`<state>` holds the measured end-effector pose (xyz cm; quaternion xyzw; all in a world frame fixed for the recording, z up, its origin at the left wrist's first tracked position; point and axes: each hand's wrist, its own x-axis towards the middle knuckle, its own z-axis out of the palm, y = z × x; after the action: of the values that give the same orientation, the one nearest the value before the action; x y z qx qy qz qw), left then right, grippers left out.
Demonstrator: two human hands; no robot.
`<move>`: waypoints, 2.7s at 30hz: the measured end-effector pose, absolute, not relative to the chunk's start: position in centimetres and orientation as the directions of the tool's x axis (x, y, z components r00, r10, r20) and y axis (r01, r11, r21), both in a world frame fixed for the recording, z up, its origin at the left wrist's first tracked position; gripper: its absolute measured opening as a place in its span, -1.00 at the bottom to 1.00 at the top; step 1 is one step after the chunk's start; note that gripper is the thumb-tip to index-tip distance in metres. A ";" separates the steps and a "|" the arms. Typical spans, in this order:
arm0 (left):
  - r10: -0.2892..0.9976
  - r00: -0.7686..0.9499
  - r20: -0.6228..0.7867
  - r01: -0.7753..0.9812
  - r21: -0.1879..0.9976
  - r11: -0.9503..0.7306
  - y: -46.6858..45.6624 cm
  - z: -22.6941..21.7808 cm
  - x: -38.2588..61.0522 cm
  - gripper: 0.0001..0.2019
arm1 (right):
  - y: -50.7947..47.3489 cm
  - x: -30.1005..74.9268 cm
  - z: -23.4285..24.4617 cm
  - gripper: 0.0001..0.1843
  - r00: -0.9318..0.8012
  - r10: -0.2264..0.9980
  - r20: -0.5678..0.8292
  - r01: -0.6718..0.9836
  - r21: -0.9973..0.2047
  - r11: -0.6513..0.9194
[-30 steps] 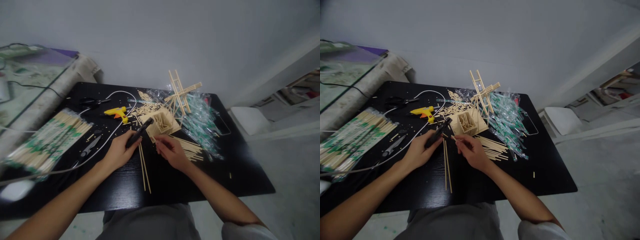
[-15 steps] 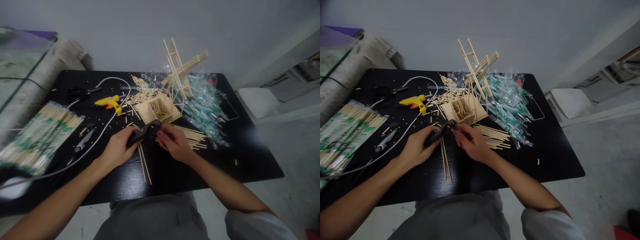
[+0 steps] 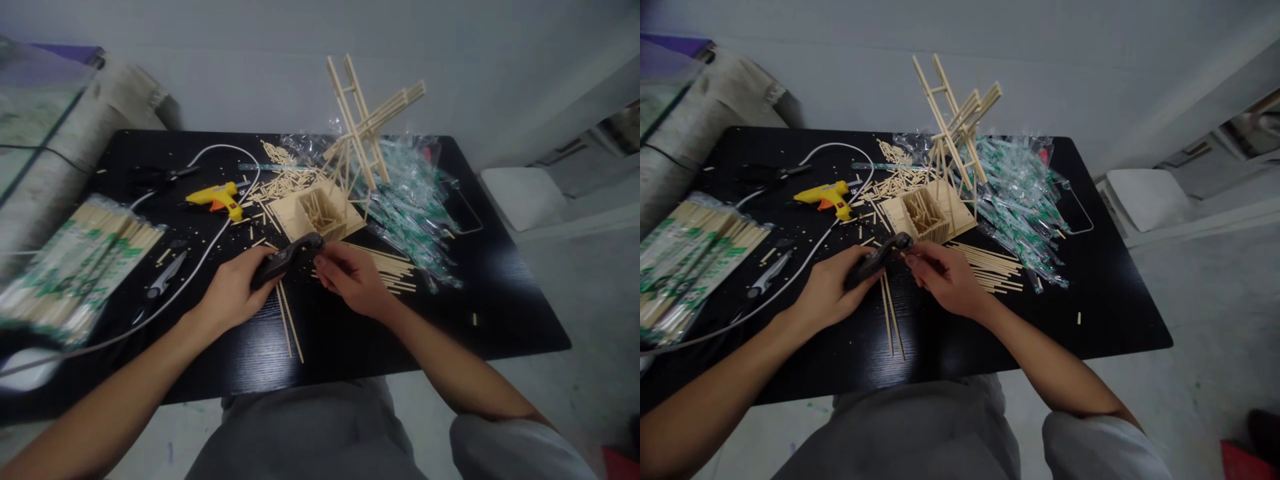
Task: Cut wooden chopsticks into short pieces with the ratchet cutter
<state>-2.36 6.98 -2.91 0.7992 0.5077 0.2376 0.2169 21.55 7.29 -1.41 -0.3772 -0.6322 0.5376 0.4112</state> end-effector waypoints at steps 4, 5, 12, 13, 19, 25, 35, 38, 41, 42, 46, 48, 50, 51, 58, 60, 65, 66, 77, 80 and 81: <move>0.914 0.372 0.164 0.701 0.596 -0.392 7.0 -2.8 -2.3 -0.73 | 7.3 21.5 -1.4 -0.59 -0.383 0.917 0.109 0.031 -0.991 0.131; 0.915 0.371 0.161 0.699 0.599 -0.389 7.0 -2.8 -2.3 -0.73 | 7.2 21.5 -1.4 -0.60 -0.383 0.918 0.104 0.031 -0.992 0.125; 0.911 0.384 0.151 0.687 0.612 -0.392 6.9 -2.7 -2.2 -0.74 | 7.2 21.4 -1.4 -0.60 -0.375 0.923 0.085 0.024 -0.995 0.101; 0.910 0.386 0.152 0.688 0.610 -0.394 6.9 -2.7 -2.2 -0.74 | 7.2 21.4 -1.4 -0.59 -0.377 0.922 0.086 0.023 -0.995 0.102; 0.908 0.395 0.142 0.687 0.611 -0.394 6.9 -2.8 -2.2 -0.82 | 7.3 21.4 -1.5 -0.61 -0.380 0.918 0.115 0.002 -0.992 0.126; 0.924 0.374 0.084 0.715 0.609 -0.344 6.8 -3.2 -2.2 -0.82 | 7.3 21.3 -1.5 -0.60 -0.380 0.917 0.123 -0.004 -0.991 0.132; 0.922 0.367 0.123 0.728 0.579 -0.367 6.8 -3.2 -2.1 -0.89 | 7.2 21.0 -1.7 -0.62 -0.341 0.934 0.106 -0.025 -0.994 0.104; 0.912 0.377 0.163 0.707 0.585 -0.397 6.9 -3.3 -2.1 -0.88 | 7.2 20.9 -1.9 -0.60 -0.332 0.941 0.066 -0.064 -0.997 0.048; 0.905 0.388 0.175 0.692 0.593 -0.412 7.0 -3.4 -2.1 -0.88 | 7.3 21.1 -2.0 -0.62 -0.362 0.931 0.043 -0.101 -0.995 0.007; 0.902 0.393 0.177 0.687 0.596 -0.416 7.0 -3.4 -2.1 -0.88 | 7.3 21.2 -2.1 -0.63 -0.378 0.925 0.036 -0.116 -0.993 -0.008; 0.893 0.417 0.172 0.673 0.602 -0.430 6.9 -3.5 -2.4 -0.85 | 7.6 21.7 -2.2 -0.65 -0.467 0.884 -0.004 -0.164 -0.982 -0.091; 0.885 0.434 0.167 0.660 0.610 -0.438 6.9 -3.5 -2.5 -0.82 | 7.7 21.9 -2.2 -0.65 -0.509 0.861 -0.026 -0.171 -0.976 -0.131; 0.879 0.446 0.169 0.646 0.619 -0.447 6.9 -3.5 -2.5 -0.80 | 7.8 22.0 -2.2 -0.65 -0.541 0.840 -0.040 -0.177 -0.971 -0.160; 0.876 0.450 0.172 0.640 0.623 -0.451 6.9 -3.4 -2.5 -0.80 | 7.8 22.0 -2.2 -0.65 -0.551 0.833 -0.044 -0.181 -0.969 -0.171; 0.879 0.444 0.177 0.653 0.608 -0.452 6.7 -3.2 -2.3 -0.86 | 7.7 22.0 -2.3 -0.64 -0.560 0.825 -0.083 -0.188 -0.956 -0.225; 0.880 0.441 0.176 0.662 0.598 -0.451 6.7 -3.2 -2.3 -0.86 | 7.6 21.9 -2.4 -0.65 -0.559 0.825 -0.080 -0.197 -0.954 -0.226; 0.886 0.438 0.153 0.681 0.587 -0.438 6.6 -3.1 -2.4 -0.86 | 7.6 21.9 -2.7 -0.68 -0.555 0.828 -0.076 -0.210 -0.951 -0.228; 0.886 0.439 0.147 0.681 0.589 -0.435 6.7 -3.1 -2.4 -0.85 | 7.6 21.9 -2.7 -0.68 -0.556 0.827 -0.080 -0.205 -0.952 -0.229; 0.862 0.484 0.151 0.621 0.635 -0.460 6.9 -2.9 -2.4 -0.79 | 7.8 22.2 -3.0 -0.67 -0.653 0.749 -0.108 -0.241 -0.908 -0.342; 0.859 0.490 0.149 0.612 0.643 -0.460 6.9 -3.0 -2.5 -0.78 | 7.8 22.1 -3.2 -0.64 -0.680 0.724 -0.117 -0.262 -0.884 -0.389; 0.859 0.491 0.148 0.611 0.644 -0.460 6.9 -3.0 -2.5 -0.79 | 7.8 22.1 -3.2 -0.63 -0.682 0.720 -0.125 -0.263 -0.878 -0.400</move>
<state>-2.46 6.86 -2.96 0.8218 0.4470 0.2339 0.2646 22.07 7.82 -3.21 -0.2529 -0.4526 0.7977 0.3081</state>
